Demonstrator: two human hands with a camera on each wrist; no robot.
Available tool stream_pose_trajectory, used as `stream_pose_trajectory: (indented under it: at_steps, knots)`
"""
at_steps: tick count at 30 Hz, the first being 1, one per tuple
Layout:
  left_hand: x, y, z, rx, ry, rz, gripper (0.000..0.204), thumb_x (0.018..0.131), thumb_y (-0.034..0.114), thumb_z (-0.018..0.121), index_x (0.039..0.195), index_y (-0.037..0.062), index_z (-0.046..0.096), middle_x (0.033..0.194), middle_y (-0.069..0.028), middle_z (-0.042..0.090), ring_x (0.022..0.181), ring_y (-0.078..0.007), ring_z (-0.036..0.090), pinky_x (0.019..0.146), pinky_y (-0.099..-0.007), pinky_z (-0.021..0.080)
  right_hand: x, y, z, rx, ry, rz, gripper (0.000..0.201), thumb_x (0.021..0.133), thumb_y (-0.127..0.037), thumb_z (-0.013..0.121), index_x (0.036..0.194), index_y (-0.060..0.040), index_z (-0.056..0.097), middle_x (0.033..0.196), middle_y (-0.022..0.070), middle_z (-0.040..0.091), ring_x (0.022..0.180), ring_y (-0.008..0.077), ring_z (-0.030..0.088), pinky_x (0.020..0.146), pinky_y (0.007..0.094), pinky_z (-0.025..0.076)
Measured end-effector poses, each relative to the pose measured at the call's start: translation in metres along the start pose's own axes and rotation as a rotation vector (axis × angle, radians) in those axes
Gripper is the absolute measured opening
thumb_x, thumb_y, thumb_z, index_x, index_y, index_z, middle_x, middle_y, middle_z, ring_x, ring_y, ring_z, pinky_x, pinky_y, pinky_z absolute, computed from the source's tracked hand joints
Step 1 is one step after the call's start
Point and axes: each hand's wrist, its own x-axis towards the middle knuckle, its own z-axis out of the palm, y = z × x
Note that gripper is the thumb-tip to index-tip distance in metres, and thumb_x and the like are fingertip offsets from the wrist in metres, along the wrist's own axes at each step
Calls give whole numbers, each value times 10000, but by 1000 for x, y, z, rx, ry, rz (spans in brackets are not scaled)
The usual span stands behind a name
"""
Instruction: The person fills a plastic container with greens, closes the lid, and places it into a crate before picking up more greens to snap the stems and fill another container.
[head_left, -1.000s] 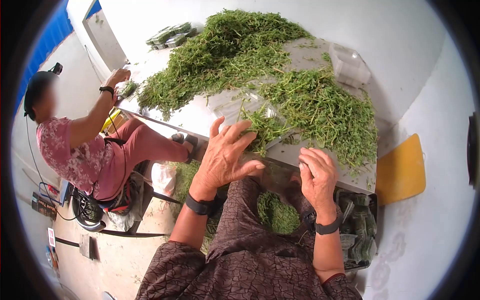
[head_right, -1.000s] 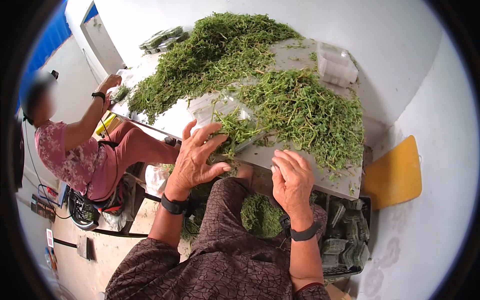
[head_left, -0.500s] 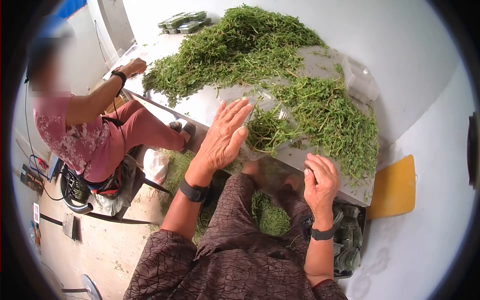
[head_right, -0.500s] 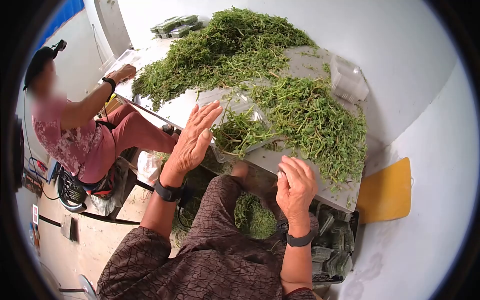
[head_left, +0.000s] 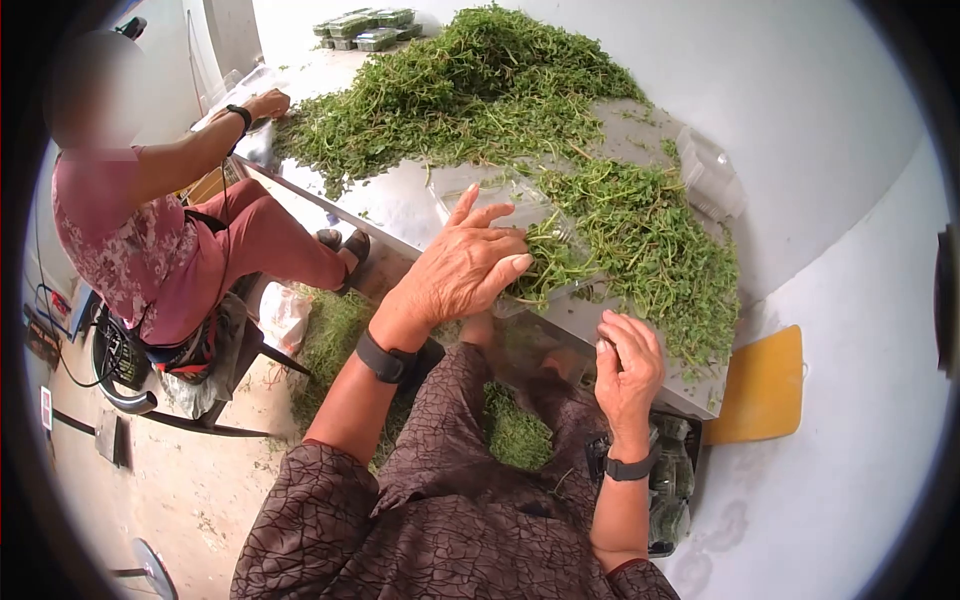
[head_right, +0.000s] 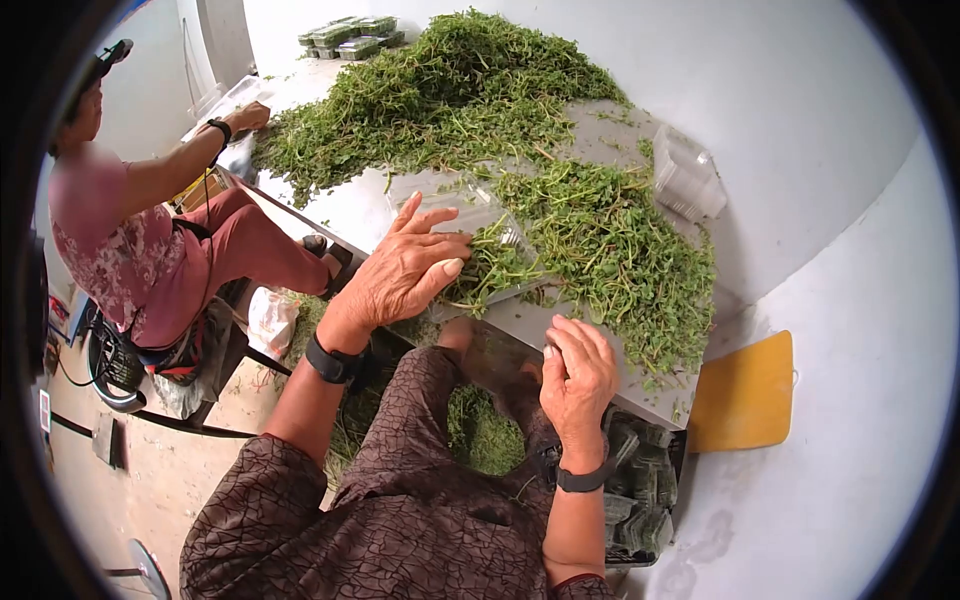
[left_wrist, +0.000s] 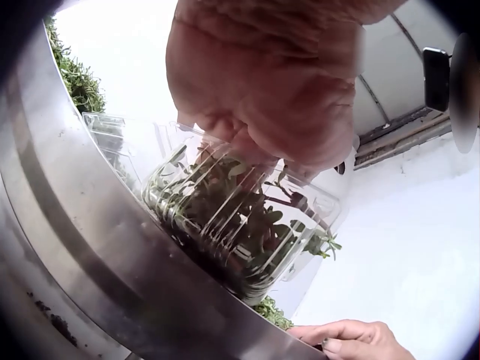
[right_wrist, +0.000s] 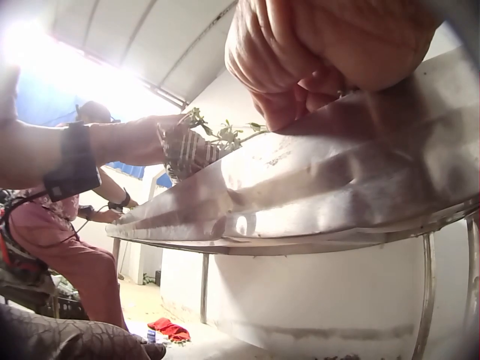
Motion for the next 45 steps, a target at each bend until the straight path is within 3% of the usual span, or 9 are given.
stream_pose_trajectory:
  at_steps: [2,5,9,18,24,26,32,40,45]
  knots:
    - [-1,0,0,-26,12,-18,468,980,376,334,1196,46,585,1279,-116,553,1293,-321,394,1151,-493,117,0,0,0,1,-8,0,185,720,21,637,896,-28,667,1012,89,682,1002,289,606,879,383,477]
    - [-9,-6,1,-209,226,-41,546,980,450,275,1284,70,524,1340,-98,507,1324,-309,362,1151,-490,123,0,-1,-1,-3,-14,12,190,720,22,636,901,-29,668,1013,89,682,1010,285,604,884,379,476]
    - [-22,-12,-7,-280,388,-88,513,993,402,270,1272,63,535,1359,-105,494,1346,-302,337,1148,-449,162,0,-1,0,12,-26,39,183,728,18,630,901,-24,668,1014,88,682,1011,280,603,884,379,477]
    - [-64,-10,-1,-323,435,-156,469,994,356,313,1260,44,541,1342,-125,507,1333,-304,365,1130,-441,215,1,-3,0,0,-24,32,183,737,16,619,909,-18,672,1017,95,682,1006,274,604,876,373,480]
    - [-97,14,27,-227,513,-35,376,944,267,448,1178,-4,560,1302,-174,527,1269,-354,442,1074,-471,309,1,-3,0,6,-13,35,181,735,21,620,904,-19,671,1017,97,681,1008,277,603,874,377,481]
    - [-104,22,36,-240,455,-2,354,921,252,501,1162,2,568,1286,-175,536,1237,-366,471,1044,-479,352,0,-3,0,13,-3,61,181,734,23,622,902,-23,671,1017,96,681,1010,278,603,875,378,481]
    - [-88,41,23,-158,397,105,360,858,202,589,1166,15,571,1283,-169,536,1226,-363,474,1045,-501,355,-1,-1,1,-18,5,34,186,737,5,635,914,-43,671,1026,68,681,1023,270,597,887,380,473]
    - [-38,53,11,-22,145,183,532,812,252,656,1279,46,505,1359,-141,469,1281,-341,397,1113,-505,245,-1,0,2,-12,26,24,169,737,-12,638,900,-44,670,1020,61,682,1023,268,597,891,376,472]
    - [-20,53,14,18,104,172,501,804,246,663,1231,26,520,1215,-138,564,1217,-317,460,1109,-508,247,-1,2,2,-13,19,7,170,728,-24,646,896,-46,667,1022,62,681,1016,274,597,890,377,471]
